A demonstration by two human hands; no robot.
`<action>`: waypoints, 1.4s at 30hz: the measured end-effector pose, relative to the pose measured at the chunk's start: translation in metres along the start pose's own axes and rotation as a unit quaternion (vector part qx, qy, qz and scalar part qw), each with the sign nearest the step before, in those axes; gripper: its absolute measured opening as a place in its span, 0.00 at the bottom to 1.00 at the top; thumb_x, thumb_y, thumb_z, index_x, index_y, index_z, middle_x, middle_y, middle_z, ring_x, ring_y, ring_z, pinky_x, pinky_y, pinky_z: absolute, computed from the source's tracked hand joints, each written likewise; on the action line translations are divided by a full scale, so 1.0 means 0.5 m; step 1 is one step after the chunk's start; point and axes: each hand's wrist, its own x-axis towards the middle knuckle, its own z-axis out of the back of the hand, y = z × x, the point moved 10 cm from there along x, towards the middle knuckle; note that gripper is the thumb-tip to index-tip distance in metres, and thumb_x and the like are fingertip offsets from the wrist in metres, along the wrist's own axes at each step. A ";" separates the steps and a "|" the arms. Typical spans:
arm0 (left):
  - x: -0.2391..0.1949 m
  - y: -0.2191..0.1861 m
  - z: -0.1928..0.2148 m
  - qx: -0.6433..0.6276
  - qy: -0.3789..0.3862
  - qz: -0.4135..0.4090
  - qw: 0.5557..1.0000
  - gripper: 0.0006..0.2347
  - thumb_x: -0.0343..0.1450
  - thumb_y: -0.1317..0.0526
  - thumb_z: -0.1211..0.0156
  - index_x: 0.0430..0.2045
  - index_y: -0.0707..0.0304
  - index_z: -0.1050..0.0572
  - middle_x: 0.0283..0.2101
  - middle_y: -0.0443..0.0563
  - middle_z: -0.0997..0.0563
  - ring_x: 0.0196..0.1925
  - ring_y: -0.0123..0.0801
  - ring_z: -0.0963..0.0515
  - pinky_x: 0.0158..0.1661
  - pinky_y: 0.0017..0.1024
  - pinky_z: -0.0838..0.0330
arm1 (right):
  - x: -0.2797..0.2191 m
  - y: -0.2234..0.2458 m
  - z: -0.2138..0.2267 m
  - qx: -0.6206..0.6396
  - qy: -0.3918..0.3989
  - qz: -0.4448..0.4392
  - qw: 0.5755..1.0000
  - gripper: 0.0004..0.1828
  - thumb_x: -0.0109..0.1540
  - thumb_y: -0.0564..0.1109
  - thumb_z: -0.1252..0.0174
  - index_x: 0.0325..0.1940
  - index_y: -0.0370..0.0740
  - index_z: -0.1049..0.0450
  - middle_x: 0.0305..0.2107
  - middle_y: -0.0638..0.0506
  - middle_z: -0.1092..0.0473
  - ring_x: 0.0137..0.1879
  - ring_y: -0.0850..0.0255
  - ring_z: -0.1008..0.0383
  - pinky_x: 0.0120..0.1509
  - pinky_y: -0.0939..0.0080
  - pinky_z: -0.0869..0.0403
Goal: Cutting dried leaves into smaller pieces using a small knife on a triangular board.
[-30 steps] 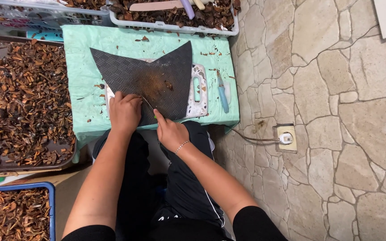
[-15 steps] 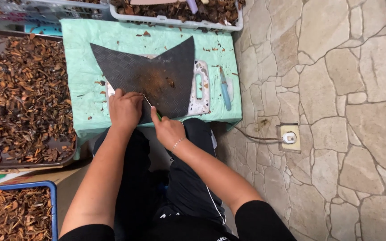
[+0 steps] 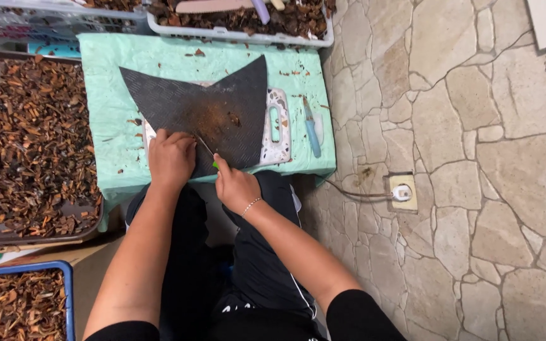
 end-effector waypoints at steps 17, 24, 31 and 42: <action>0.004 -0.004 0.014 0.010 -0.007 0.007 1.000 0.01 0.69 0.58 0.29 0.27 0.47 0.15 0.35 0.33 0.16 0.42 0.34 0.27 0.38 0.32 0.36 | 0.001 0.012 -0.002 -0.043 0.000 -0.002 0.999 0.27 0.69 0.43 0.61 0.73 0.40 0.43 0.28 0.39 0.24 0.23 0.48 0.23 0.22 0.54 0.27; 0.009 -0.014 0.042 0.032 -0.022 0.017 0.999 0.01 0.68 0.57 0.28 0.26 0.45 0.15 0.34 0.34 0.19 0.44 0.33 0.29 0.39 0.31 0.36 | 0.007 0.020 -0.056 -0.170 0.015 0.012 0.985 0.31 0.66 0.41 0.55 0.75 0.39 0.44 0.28 0.42 0.25 0.24 0.51 0.23 0.22 0.53 0.27; 0.008 0.012 0.019 -0.001 0.021 0.061 0.998 0.02 0.70 0.58 0.30 0.27 0.45 0.14 0.34 0.34 0.20 0.45 0.33 0.29 0.40 0.31 0.33 | 0.002 0.049 -0.057 -0.244 -0.092 0.061 0.963 0.30 0.63 0.39 0.51 0.71 0.39 0.39 0.20 0.45 0.31 0.19 0.54 0.26 0.20 0.56 0.29; 0.008 0.001 0.023 0.007 0.024 0.053 0.998 0.02 0.72 0.58 0.31 0.29 0.49 0.14 0.35 0.38 0.21 0.44 0.34 0.28 0.39 0.32 0.30 | 0.020 0.005 -0.035 -0.121 0.014 0.033 0.992 0.32 0.66 0.43 0.55 0.76 0.39 0.46 0.24 0.40 0.27 0.26 0.45 0.21 0.28 0.44 0.23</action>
